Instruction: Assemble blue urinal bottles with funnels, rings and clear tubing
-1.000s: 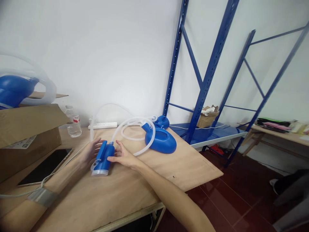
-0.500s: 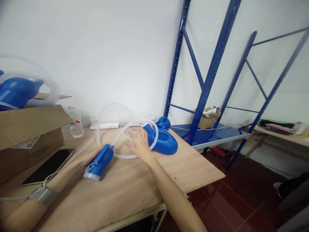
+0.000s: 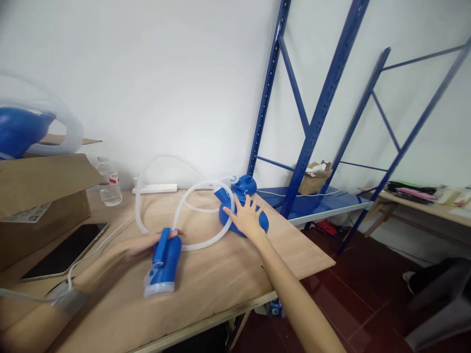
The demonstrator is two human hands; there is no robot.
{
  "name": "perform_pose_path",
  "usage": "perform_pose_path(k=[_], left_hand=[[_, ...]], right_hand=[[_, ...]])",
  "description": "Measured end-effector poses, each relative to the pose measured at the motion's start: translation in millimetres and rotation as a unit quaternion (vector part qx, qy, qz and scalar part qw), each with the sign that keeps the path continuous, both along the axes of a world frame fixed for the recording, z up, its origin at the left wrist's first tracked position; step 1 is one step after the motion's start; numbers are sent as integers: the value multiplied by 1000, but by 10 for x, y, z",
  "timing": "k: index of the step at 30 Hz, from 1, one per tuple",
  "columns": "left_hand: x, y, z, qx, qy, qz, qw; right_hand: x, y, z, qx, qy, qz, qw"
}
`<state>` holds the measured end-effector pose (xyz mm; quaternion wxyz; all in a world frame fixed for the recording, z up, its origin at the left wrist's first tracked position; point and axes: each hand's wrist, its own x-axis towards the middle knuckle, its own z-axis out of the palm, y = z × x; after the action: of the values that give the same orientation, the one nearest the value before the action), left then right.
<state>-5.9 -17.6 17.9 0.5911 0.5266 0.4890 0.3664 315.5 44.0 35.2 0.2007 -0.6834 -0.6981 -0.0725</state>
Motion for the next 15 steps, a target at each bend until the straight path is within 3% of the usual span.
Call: perform_pose_path(k=[3, 7, 12, 15], left_hand=[[80, -88, 72, -62, 77, -57, 993], [75, -106, 101, -59, 20, -55, 997], [-72, 14, 253, 40, -98, 84, 991], [-72, 72, 406, 110, -168, 151, 968]], right_hand=[[-80, -31, -6, 11, 19, 27, 999], [-12, 1, 10, 43, 24, 74, 996], [231, 27, 170, 24, 201, 132, 970], [242, -57, 251, -70, 357, 226, 904]])
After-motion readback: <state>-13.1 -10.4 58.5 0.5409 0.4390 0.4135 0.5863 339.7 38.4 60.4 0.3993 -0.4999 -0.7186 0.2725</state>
